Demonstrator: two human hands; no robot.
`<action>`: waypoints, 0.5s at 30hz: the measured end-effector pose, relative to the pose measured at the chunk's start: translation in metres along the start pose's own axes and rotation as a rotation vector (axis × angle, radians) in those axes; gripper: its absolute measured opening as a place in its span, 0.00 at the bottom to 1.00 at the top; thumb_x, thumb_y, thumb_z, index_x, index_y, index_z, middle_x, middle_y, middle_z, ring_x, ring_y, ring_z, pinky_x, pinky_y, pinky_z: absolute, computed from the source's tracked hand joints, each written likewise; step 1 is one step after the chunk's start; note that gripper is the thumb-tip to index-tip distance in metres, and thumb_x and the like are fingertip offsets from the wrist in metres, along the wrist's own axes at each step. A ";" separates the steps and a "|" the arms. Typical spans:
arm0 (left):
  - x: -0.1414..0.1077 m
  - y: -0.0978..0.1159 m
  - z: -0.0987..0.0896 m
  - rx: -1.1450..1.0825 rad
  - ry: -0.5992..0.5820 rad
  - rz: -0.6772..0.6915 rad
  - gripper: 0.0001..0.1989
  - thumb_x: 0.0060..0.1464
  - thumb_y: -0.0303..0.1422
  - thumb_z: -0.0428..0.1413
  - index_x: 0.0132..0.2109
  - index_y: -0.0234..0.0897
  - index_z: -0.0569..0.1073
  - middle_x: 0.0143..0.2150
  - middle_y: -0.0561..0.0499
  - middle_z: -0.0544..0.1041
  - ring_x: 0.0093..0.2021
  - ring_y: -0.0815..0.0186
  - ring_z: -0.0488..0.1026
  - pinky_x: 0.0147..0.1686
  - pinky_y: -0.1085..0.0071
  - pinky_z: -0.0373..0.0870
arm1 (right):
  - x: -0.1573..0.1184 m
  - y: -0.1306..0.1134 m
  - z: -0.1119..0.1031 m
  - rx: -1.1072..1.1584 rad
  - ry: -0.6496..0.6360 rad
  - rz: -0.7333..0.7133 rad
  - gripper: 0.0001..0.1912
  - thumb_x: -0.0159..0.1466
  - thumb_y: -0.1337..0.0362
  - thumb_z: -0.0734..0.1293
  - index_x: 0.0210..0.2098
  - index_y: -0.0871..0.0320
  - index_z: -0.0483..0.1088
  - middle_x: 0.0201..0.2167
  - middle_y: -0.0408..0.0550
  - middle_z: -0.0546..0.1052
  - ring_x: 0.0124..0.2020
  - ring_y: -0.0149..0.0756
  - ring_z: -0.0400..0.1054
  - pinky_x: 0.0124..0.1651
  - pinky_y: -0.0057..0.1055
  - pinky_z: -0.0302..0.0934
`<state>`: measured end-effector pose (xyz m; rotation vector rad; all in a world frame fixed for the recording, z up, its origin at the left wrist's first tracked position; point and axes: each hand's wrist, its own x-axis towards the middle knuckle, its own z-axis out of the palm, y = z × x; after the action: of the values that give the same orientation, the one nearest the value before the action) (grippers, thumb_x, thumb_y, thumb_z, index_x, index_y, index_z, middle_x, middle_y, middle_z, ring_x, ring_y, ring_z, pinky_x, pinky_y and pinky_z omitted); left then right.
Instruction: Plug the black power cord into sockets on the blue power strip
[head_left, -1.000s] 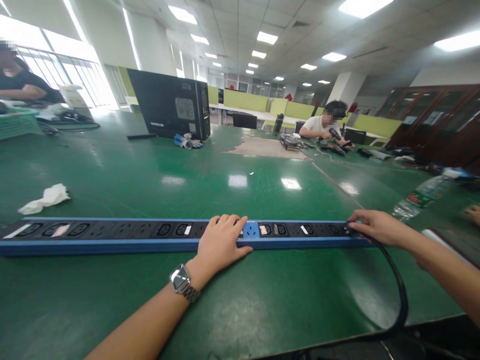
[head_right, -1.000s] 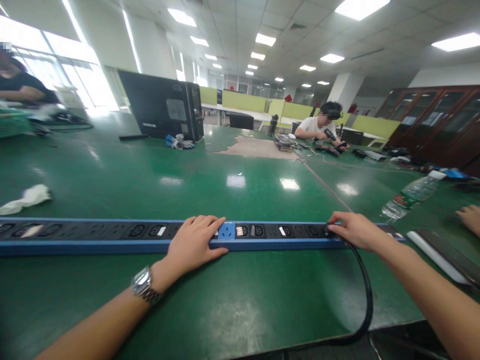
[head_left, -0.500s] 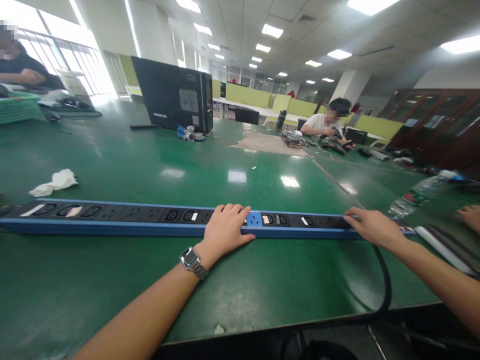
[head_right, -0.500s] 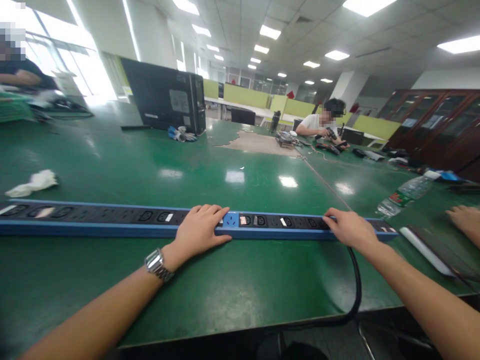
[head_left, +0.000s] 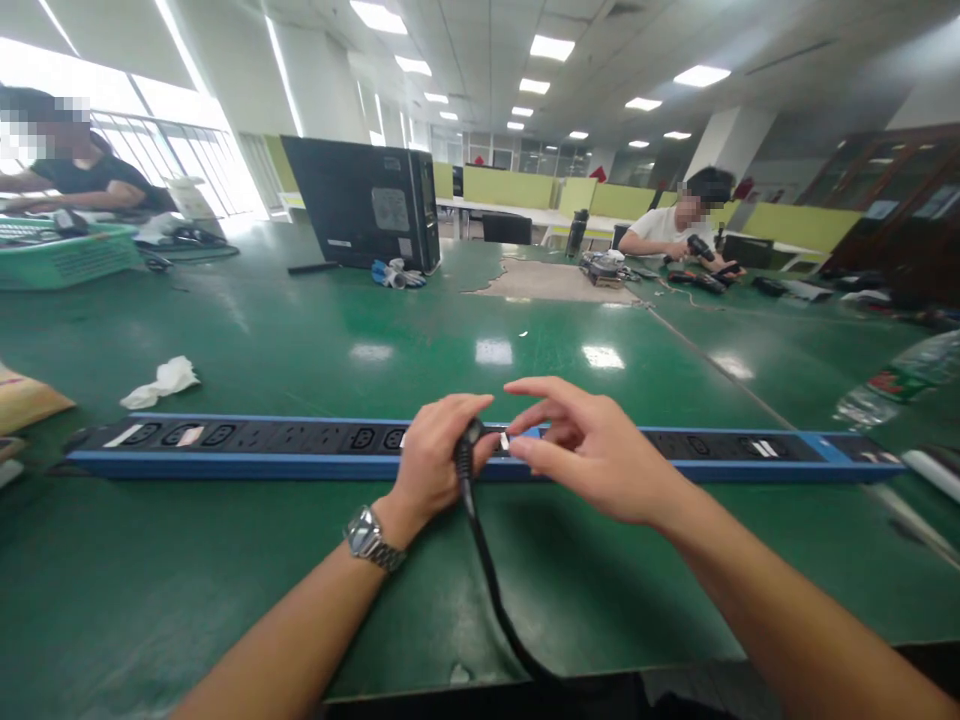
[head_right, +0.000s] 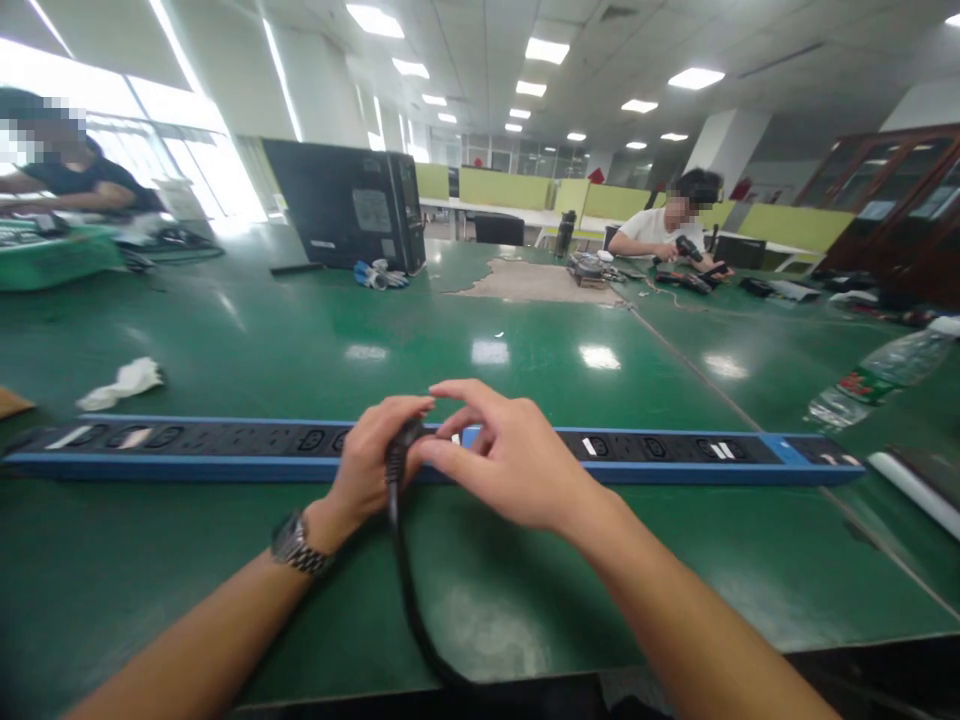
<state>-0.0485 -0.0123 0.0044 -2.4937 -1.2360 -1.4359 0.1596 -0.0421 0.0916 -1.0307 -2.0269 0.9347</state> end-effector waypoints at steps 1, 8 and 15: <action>-0.002 -0.009 -0.011 0.032 0.112 -0.043 0.16 0.61 0.37 0.52 0.54 0.39 0.66 0.49 0.45 0.74 0.48 0.60 0.72 0.50 0.62 0.69 | -0.004 0.005 -0.001 0.009 0.082 -0.018 0.22 0.63 0.55 0.67 0.54 0.55 0.67 0.37 0.46 0.79 0.27 0.32 0.73 0.28 0.28 0.66; -0.017 -0.044 -0.050 0.110 0.110 -0.311 0.16 0.53 0.45 0.60 0.43 0.39 0.71 0.38 0.51 0.75 0.38 0.63 0.74 0.42 0.65 0.72 | -0.052 0.126 -0.028 -0.664 0.633 0.071 0.14 0.63 0.56 0.64 0.42 0.59 0.73 0.43 0.55 0.78 0.44 0.47 0.73 0.47 0.42 0.65; -0.012 -0.035 -0.036 0.135 -0.230 -0.223 0.18 0.60 0.45 0.52 0.49 0.39 0.74 0.46 0.45 0.80 0.46 0.57 0.76 0.50 0.59 0.71 | -0.062 0.160 -0.022 -0.909 0.664 0.022 0.13 0.66 0.57 0.60 0.42 0.57 0.72 0.48 0.53 0.77 0.51 0.47 0.69 0.55 0.44 0.58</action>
<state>-0.1003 -0.0088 0.0039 -2.5517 -1.6370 -1.0767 0.2659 -0.0194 -0.0435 -1.5496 -1.8141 -0.3941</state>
